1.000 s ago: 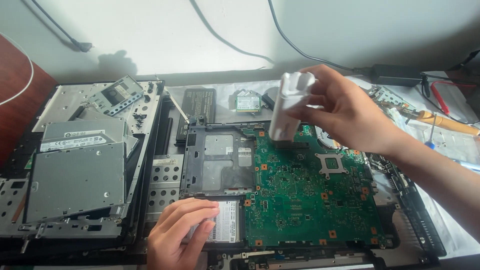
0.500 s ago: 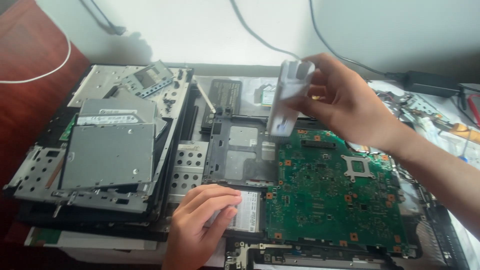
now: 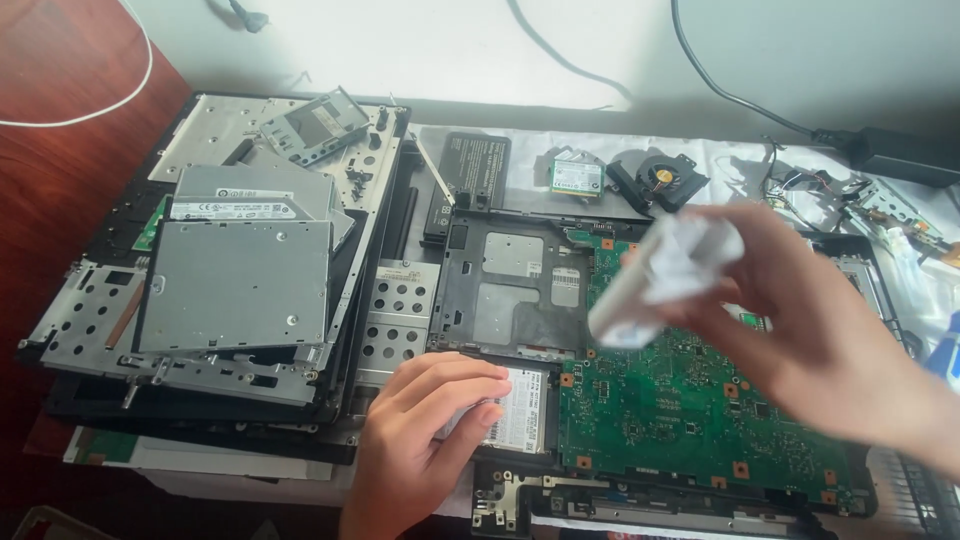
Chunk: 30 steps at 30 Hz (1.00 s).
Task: Preparing a laptop motherboard by cleaning or applying paste and then handling a hard drive for installation.
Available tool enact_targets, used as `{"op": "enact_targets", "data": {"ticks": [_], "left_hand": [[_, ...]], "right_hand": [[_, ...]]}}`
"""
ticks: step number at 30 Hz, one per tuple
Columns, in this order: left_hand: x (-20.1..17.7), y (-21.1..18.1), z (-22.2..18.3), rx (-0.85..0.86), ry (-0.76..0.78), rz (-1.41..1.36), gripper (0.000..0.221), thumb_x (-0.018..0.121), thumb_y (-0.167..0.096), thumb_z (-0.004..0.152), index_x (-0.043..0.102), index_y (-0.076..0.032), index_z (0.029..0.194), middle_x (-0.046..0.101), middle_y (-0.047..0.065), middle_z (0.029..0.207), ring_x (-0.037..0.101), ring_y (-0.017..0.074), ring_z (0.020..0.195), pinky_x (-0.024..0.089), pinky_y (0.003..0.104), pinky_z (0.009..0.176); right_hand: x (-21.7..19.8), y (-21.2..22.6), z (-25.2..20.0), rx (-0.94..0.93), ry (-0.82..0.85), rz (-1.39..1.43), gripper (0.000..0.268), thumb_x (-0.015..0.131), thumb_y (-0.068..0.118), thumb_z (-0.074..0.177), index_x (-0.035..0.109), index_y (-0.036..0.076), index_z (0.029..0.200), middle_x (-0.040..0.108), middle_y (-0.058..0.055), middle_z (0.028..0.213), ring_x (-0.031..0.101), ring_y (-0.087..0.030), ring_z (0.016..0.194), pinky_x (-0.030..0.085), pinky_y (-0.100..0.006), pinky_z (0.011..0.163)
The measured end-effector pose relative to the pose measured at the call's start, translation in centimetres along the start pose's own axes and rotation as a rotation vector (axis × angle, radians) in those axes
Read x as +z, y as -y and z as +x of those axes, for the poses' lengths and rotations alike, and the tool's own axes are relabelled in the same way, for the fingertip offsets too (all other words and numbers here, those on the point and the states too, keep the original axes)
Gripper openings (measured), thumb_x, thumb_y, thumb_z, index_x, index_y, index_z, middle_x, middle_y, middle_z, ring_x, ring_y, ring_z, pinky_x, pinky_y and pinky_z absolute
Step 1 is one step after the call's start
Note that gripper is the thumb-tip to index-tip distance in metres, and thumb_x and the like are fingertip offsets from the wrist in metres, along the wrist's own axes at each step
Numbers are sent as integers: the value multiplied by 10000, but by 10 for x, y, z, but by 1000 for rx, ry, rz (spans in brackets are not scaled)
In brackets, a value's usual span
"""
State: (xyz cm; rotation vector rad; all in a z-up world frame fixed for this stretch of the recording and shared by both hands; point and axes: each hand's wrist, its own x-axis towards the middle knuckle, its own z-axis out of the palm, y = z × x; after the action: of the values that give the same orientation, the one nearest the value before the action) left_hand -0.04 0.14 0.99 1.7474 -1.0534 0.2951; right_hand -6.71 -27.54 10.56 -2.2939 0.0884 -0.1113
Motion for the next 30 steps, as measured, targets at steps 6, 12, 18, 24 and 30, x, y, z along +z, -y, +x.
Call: {"op": "enact_targets", "data": {"ticks": [6,12,18,24,30], "left_hand": [[0,0,1,1,5,7,153,604,-141,976,737,-67,993,775,53,1025,728,224,965,586,363,897],[2,0,-2,3,21,-7,112,625,-112,967,723,-71,1000,772,61,1035,737,214,962,579,364,928],[1,0,-2,-12,22,5,127,610,-106,969,728,-65,991,770,55,1035,731,227,979,561,352,924],[3,-1,-3,-45,30,3,132,612,-112,966,734,-69,988,776,58,1034,733,223,979,572,373,945],[6,0,-2,0,27,30,133,608,-93,962,731,-46,975,772,71,1015,742,222,955,588,358,936]], "right_hand": [[23,10,-82,153,-118,20,521,829,153,715,703,232,1214,978,104,1152,878,-56,1095,609,-288,883],[6,24,-12,-49,22,230,344,590,351,938,849,126,952,957,-14,890,967,-133,792,783,-273,726],[9,-14,0,-316,-138,145,414,566,14,974,345,-70,1314,549,-219,1180,614,-288,1043,617,-361,767],[22,1,-73,12,-2,322,523,698,184,841,493,91,1313,851,-107,1263,891,-207,1126,742,-352,920],[2,-31,-38,119,-90,256,506,682,182,827,500,3,1264,768,-134,1186,808,-232,1050,683,-389,857]]}}
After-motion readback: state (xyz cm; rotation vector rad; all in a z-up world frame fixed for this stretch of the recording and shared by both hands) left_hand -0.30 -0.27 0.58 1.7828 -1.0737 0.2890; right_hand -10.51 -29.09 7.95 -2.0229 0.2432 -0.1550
